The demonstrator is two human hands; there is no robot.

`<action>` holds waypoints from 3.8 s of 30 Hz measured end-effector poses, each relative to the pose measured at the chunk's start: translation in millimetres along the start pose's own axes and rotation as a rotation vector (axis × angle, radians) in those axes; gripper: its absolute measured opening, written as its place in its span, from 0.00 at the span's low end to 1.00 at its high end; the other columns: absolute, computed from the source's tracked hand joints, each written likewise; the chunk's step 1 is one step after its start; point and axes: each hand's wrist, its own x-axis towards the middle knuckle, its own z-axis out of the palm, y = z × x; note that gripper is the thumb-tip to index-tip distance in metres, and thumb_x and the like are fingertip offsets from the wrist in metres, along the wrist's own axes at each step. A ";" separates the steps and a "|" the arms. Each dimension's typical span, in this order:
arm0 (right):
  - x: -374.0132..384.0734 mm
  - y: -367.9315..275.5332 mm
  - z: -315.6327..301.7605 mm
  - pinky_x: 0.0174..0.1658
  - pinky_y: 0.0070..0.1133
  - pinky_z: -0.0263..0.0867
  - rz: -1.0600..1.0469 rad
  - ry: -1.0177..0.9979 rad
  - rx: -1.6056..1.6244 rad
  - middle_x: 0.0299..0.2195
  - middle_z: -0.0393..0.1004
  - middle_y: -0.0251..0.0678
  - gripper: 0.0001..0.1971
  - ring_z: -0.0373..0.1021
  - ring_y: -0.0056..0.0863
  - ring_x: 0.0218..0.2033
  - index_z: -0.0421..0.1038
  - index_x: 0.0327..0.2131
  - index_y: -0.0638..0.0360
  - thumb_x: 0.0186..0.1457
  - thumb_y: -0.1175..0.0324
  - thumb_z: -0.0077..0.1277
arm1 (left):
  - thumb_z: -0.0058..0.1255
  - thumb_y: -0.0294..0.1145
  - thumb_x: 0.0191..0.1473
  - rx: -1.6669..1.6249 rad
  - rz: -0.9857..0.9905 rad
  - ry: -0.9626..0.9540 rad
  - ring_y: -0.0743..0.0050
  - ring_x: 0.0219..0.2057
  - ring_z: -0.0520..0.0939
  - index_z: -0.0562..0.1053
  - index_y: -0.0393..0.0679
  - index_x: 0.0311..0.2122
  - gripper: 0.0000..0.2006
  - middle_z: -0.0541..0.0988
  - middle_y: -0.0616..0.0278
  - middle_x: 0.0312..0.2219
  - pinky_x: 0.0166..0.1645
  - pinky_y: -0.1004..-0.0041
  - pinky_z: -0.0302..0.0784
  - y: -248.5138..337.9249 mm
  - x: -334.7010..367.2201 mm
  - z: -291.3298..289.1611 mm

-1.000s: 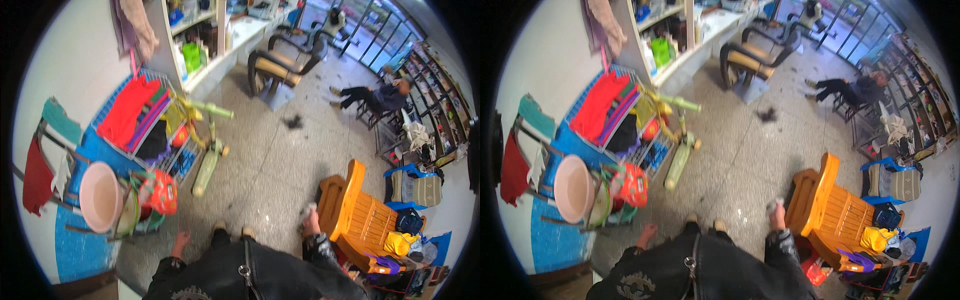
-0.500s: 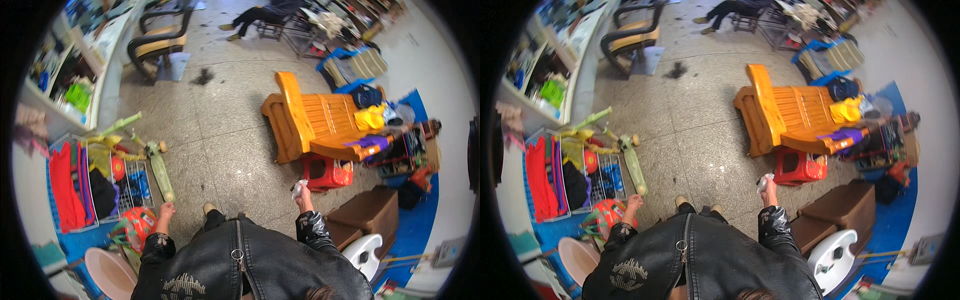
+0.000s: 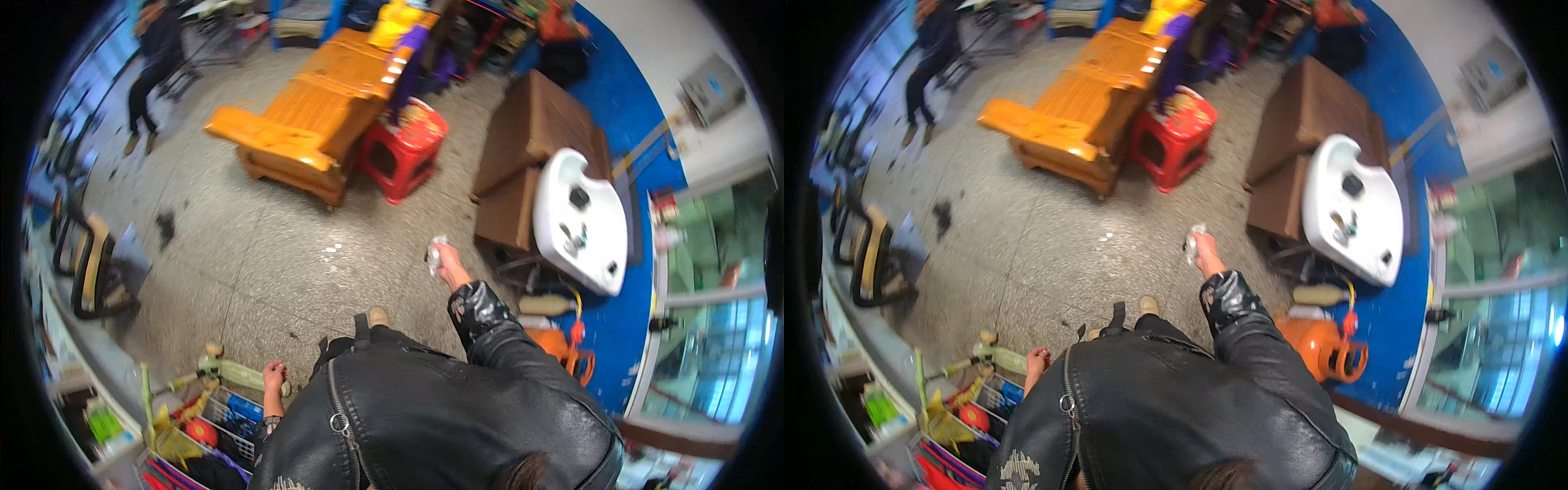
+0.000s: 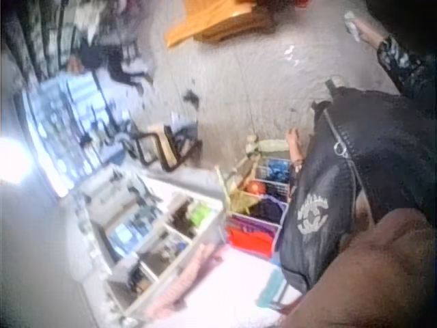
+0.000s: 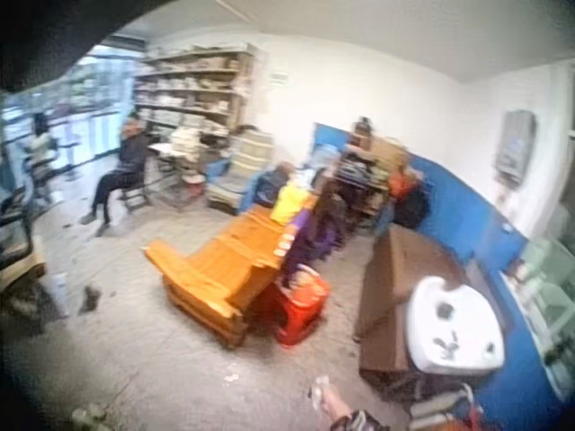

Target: The person cleans a hairdressing sink and associated tools. They rinse a black cap and a metal tool under running water, wipe the sink basin with a cloth, and rinse the basin with a handheld shower head. The person also places a small item into a blue container on a nearby shelf.

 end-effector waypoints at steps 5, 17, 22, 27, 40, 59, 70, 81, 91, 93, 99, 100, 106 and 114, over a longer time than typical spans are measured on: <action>-5.2 -9.8 -80.3 0.23 0.27 0.61 -0.062 0.156 0.129 0.20 0.68 0.36 0.05 0.66 0.29 0.20 0.66 0.27 0.61 0.45 0.72 0.45 | 0.42 0.26 0.49 0.177 0.036 -0.062 0.75 0.22 0.75 0.68 0.39 0.38 0.09 0.74 0.61 0.25 0.20 0.80 0.66 44.1 -2.4 39.5; -27.2 -33.9 -170.3 0.29 0.24 0.65 0.065 0.013 0.707 0.26 0.70 0.33 0.06 0.68 0.28 0.27 0.66 0.31 0.57 0.48 0.69 0.43 | 0.46 0.28 0.47 0.402 0.251 -0.264 0.75 0.25 0.75 0.69 0.36 0.40 0.14 0.75 0.59 0.27 0.27 0.78 0.68 109.4 22.4 126.9; -22.0 -46.0 -128.8 0.33 0.26 0.65 0.048 -0.057 0.578 0.28 0.70 0.33 0.06 0.68 0.28 0.30 0.65 0.32 0.57 0.49 0.73 0.46 | 0.46 0.28 0.46 0.467 0.269 -0.194 0.74 0.26 0.76 0.70 0.37 0.40 0.13 0.75 0.57 0.29 0.29 0.76 0.70 119.0 -15.7 138.4; 15.5 -32.5 -90.9 0.30 0.26 0.65 0.206 -0.273 0.538 0.24 0.71 0.32 0.03 0.68 0.27 0.26 0.65 0.29 0.54 0.48 0.71 0.45 | 0.46 0.28 0.45 0.439 0.268 -0.055 0.73 0.23 0.77 0.71 0.38 0.38 0.12 0.77 0.57 0.25 0.29 0.75 0.71 72.1 -6.4 86.3; 70.8 4.1 83.1 0.36 0.31 0.63 0.449 -0.291 0.021 0.30 0.71 0.31 0.09 0.68 0.31 0.32 0.66 0.33 0.51 0.51 0.61 0.40 | 0.46 0.26 0.46 0.047 0.079 0.226 0.75 0.22 0.75 0.71 0.34 0.35 0.10 0.75 0.59 0.21 0.28 0.76 0.70 -24.2 -62.5 34.8; -10.8 97.1 538.8 0.42 0.30 0.61 0.400 -0.614 -0.274 0.34 0.70 0.37 0.12 0.66 0.32 0.36 0.63 0.39 0.61 0.50 0.70 0.41 | 0.45 0.25 0.45 -0.315 -0.059 0.478 0.74 0.24 0.76 0.70 0.33 0.37 0.12 0.75 0.56 0.27 0.27 0.76 0.71 -15.7 3.0 -191.5; -19.7 205.1 800.2 0.40 0.32 0.63 0.345 -0.850 -0.405 0.33 0.69 0.35 0.10 0.67 0.31 0.34 0.63 0.37 0.60 0.48 0.74 0.44 | 0.46 0.29 0.45 -0.461 -0.134 0.495 0.75 0.22 0.76 0.70 0.35 0.37 0.13 0.75 0.58 0.25 0.25 0.75 0.70 -16.3 64.4 -232.8; -44.0 308.8 1094.0 0.33 0.26 0.60 0.257 -0.895 -0.793 0.25 0.68 0.27 0.09 0.65 0.23 0.29 0.64 0.29 0.52 0.42 0.75 0.52 | 0.44 0.25 0.46 -0.870 -0.474 0.673 0.79 0.22 0.75 0.69 0.38 0.39 0.12 0.74 0.61 0.23 0.23 0.82 0.67 110.3 70.4 -263.1; -12.0 367.8 1232.4 0.39 0.30 0.60 0.320 -0.923 -0.754 0.25 0.67 0.32 0.16 0.64 0.27 0.30 0.61 0.39 0.59 0.45 0.72 0.52 | 0.44 0.28 0.48 -0.777 -0.416 0.672 0.75 0.26 0.76 0.68 0.36 0.41 0.13 0.75 0.57 0.27 0.31 0.79 0.70 188.4 109.9 -303.1; 5.5 374.5 1245.2 0.22 0.25 0.56 -0.039 -0.925 -1.159 0.21 0.64 0.33 0.26 0.60 0.24 0.20 0.58 0.42 0.69 0.41 0.64 0.57 | 0.44 0.28 0.48 -0.766 -0.409 0.693 0.73 0.27 0.76 0.68 0.36 0.41 0.13 0.75 0.57 0.29 0.32 0.78 0.70 204.7 117.4 -313.0; 76.5 407.3 1221.8 0.18 0.18 0.60 -0.050 -1.057 -1.296 0.21 0.66 0.36 0.17 0.63 0.26 0.17 0.63 0.39 0.65 0.43 0.73 0.49 | 0.44 0.29 0.47 -0.690 -0.362 0.704 0.70 0.30 0.76 0.69 0.38 0.40 0.13 0.74 0.55 0.31 0.36 0.75 0.71 213.7 142.9 -332.4; 62.5 403.9 1202.3 0.17 0.19 0.59 0.246 -1.113 -1.089 0.19 0.65 0.36 0.15 0.63 0.26 0.16 0.63 0.38 0.66 0.43 0.75 0.47 | 0.44 0.29 0.47 -0.650 -0.414 0.690 0.69 0.31 0.76 0.69 0.39 0.40 0.13 0.75 0.55 0.31 0.36 0.74 0.71 214.9 138.8 -324.5; 56.7 397.6 1119.6 0.20 0.19 0.63 0.310 -1.041 -1.310 0.21 0.66 0.35 0.06 0.64 0.25 0.20 0.64 0.28 0.65 0.44 0.82 0.45 | 0.44 0.33 0.46 -0.625 -0.455 0.826 0.63 0.33 0.76 0.71 0.41 0.38 0.13 0.75 0.54 0.32 0.38 0.70 0.70 205.5 134.0 -294.3; -31.4 374.3 1102.0 0.12 0.18 0.50 0.085 -1.390 -1.615 0.11 0.57 0.27 0.10 0.53 0.19 0.10 0.61 0.17 0.56 0.44 0.69 0.50 | 0.47 0.35 0.44 -0.643 -0.460 1.008 0.59 0.35 0.75 0.72 0.43 0.35 0.12 0.74 0.54 0.33 0.38 0.67 0.70 180.3 133.1 -216.6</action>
